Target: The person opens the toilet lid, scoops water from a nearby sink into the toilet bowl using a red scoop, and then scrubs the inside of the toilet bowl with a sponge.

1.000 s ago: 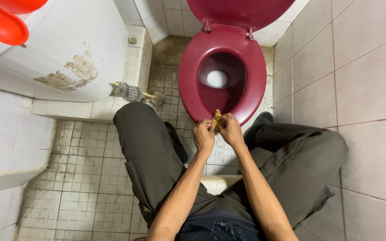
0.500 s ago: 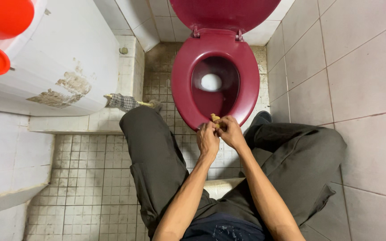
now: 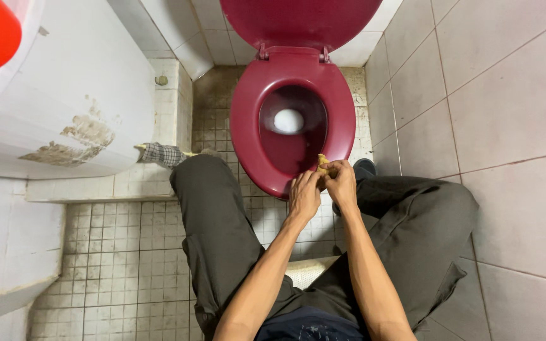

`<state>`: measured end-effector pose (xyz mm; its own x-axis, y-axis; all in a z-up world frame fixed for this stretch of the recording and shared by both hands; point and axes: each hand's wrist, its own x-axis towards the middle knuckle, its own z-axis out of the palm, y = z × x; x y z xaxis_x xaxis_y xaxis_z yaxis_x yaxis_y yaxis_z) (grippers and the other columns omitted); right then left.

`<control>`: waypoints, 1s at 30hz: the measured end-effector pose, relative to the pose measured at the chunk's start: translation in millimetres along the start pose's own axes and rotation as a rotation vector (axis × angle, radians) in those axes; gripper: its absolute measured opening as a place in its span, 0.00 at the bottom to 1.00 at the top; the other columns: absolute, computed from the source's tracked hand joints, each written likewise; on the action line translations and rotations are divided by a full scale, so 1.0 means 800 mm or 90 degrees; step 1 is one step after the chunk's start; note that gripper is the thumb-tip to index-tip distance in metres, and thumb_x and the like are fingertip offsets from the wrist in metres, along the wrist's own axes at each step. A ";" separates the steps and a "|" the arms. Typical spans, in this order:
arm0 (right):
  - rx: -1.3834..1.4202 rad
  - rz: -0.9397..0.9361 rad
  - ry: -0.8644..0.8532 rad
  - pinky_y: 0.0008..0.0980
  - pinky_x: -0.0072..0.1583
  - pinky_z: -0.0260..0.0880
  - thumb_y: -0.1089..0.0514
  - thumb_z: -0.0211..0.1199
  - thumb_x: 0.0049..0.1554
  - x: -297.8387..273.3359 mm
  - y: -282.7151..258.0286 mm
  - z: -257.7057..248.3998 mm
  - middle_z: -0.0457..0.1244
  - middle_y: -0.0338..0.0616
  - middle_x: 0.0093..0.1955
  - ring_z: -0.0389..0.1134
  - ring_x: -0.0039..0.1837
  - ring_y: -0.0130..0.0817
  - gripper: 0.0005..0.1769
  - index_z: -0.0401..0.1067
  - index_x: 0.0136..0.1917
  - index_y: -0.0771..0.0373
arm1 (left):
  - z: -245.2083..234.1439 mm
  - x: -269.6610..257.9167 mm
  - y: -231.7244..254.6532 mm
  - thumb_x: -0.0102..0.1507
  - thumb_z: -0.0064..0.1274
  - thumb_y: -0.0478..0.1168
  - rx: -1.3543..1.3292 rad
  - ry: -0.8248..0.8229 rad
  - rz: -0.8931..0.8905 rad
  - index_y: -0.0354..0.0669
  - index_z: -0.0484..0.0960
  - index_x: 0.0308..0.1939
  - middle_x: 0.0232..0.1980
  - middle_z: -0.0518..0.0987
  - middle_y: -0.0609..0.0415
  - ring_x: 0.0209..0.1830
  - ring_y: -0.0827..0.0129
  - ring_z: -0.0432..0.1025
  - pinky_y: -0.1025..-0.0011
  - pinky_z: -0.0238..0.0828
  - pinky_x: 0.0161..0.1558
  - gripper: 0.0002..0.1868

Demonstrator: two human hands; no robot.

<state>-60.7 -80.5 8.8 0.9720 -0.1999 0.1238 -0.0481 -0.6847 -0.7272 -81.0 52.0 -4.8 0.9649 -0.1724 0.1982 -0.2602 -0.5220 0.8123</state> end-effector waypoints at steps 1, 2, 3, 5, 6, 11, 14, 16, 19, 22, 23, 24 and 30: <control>0.002 0.022 -0.014 0.40 0.57 0.71 0.69 0.66 0.48 -0.001 -0.001 0.000 0.67 0.52 0.53 0.70 0.55 0.47 0.14 0.80 0.50 0.67 | -0.003 0.003 0.000 0.55 0.54 0.26 0.000 0.001 0.002 0.41 0.79 0.51 0.49 0.78 0.50 0.54 0.55 0.72 0.56 0.64 0.54 0.20; 0.005 0.044 -0.028 0.40 0.57 0.71 0.68 0.67 0.49 -0.003 -0.003 0.000 0.67 0.51 0.53 0.71 0.54 0.46 0.14 0.79 0.51 0.67 | -0.006 0.004 0.001 0.55 0.56 0.27 -0.002 0.003 -0.003 0.42 0.80 0.50 0.48 0.79 0.51 0.53 0.55 0.72 0.56 0.64 0.53 0.19; 0.007 0.066 -0.044 0.39 0.56 0.72 0.66 0.68 0.50 -0.007 -0.005 -0.001 0.67 0.51 0.53 0.72 0.53 0.45 0.14 0.79 0.51 0.67 | -0.008 0.003 0.002 0.55 0.57 0.28 -0.003 0.006 -0.011 0.42 0.80 0.50 0.47 0.79 0.51 0.52 0.56 0.73 0.57 0.63 0.52 0.18; -0.010 0.099 -0.108 0.39 0.55 0.71 0.65 0.70 0.50 -0.013 -0.008 -0.007 0.67 0.50 0.53 0.72 0.51 0.43 0.14 0.78 0.52 0.67 | -0.010 0.001 0.004 0.55 0.59 0.30 0.015 -0.002 -0.040 0.41 0.80 0.48 0.45 0.80 0.52 0.50 0.57 0.73 0.57 0.63 0.51 0.17; -0.019 0.115 -0.140 0.39 0.55 0.71 0.65 0.71 0.50 -0.015 -0.009 -0.009 0.67 0.50 0.53 0.73 0.50 0.43 0.15 0.78 0.52 0.67 | -0.011 -0.001 0.005 0.55 0.60 0.31 0.035 -0.014 -0.060 0.41 0.80 0.47 0.44 0.80 0.52 0.49 0.57 0.73 0.57 0.63 0.51 0.16; 0.016 0.175 -0.152 0.37 0.51 0.72 0.67 0.71 0.49 -0.006 -0.012 -0.023 0.69 0.46 0.50 0.73 0.47 0.42 0.13 0.80 0.50 0.65 | -0.009 0.000 0.016 0.58 0.60 0.32 0.049 -0.003 -0.075 0.40 0.81 0.43 0.41 0.79 0.52 0.47 0.57 0.73 0.57 0.63 0.51 0.10; 0.027 0.154 -0.092 0.36 0.51 0.72 0.67 0.70 0.50 0.002 -0.010 -0.022 0.70 0.44 0.48 0.74 0.47 0.39 0.12 0.80 0.49 0.65 | 0.002 0.018 0.023 0.60 0.58 0.33 0.064 0.014 -0.068 0.40 0.81 0.43 0.40 0.79 0.52 0.46 0.57 0.72 0.58 0.63 0.50 0.08; 0.020 0.122 -0.043 0.36 0.51 0.72 0.67 0.69 0.50 0.014 -0.004 -0.022 0.70 0.44 0.47 0.74 0.47 0.39 0.11 0.79 0.48 0.65 | 0.013 0.039 0.027 0.62 0.57 0.33 0.066 0.015 -0.051 0.40 0.81 0.42 0.41 0.78 0.52 0.45 0.57 0.72 0.58 0.63 0.49 0.05; -0.013 0.088 0.018 0.39 0.51 0.71 0.67 0.67 0.51 0.048 0.013 -0.024 0.69 0.47 0.47 0.72 0.47 0.42 0.10 0.80 0.49 0.64 | 0.033 0.083 0.027 0.62 0.56 0.33 0.096 0.008 -0.025 0.40 0.81 0.44 0.41 0.77 0.51 0.45 0.56 0.71 0.57 0.63 0.48 0.07; -0.008 0.066 0.068 0.41 0.51 0.70 0.66 0.67 0.54 0.092 0.029 -0.022 0.67 0.49 0.47 0.71 0.47 0.45 0.10 0.79 0.50 0.65 | 0.050 0.138 0.024 0.59 0.56 0.33 0.130 0.025 0.026 0.40 0.81 0.44 0.43 0.76 0.49 0.46 0.54 0.71 0.54 0.64 0.49 0.09; 0.003 0.053 0.089 0.41 0.51 0.70 0.66 0.68 0.54 0.107 0.034 -0.021 0.67 0.49 0.47 0.71 0.47 0.46 0.10 0.79 0.51 0.65 | 0.055 0.157 0.023 0.59 0.56 0.32 0.133 0.025 0.032 0.40 0.80 0.44 0.43 0.76 0.48 0.47 0.54 0.71 0.54 0.64 0.49 0.09; 0.014 0.041 0.110 0.41 0.51 0.70 0.66 0.68 0.54 0.121 0.038 -0.019 0.66 0.50 0.48 0.71 0.47 0.46 0.10 0.78 0.51 0.66 | 0.061 0.176 0.021 0.60 0.56 0.32 0.135 0.024 0.038 0.40 0.80 0.44 0.44 0.76 0.48 0.47 0.53 0.71 0.54 0.65 0.49 0.09; 0.041 0.070 0.086 0.40 0.52 0.69 0.65 0.70 0.53 0.159 0.062 -0.018 0.67 0.51 0.48 0.70 0.47 0.48 0.11 0.77 0.50 0.66 | 0.072 0.207 0.018 0.55 0.55 0.28 0.143 0.008 0.035 0.42 0.80 0.41 0.45 0.77 0.49 0.50 0.52 0.72 0.52 0.66 0.51 0.11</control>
<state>57.3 -150.0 -1.6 0.9216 -0.3666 0.1275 -0.1337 -0.6081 -0.7825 72.7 -32.7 8.2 0.9489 -0.1961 0.2474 -0.3131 -0.6846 0.6582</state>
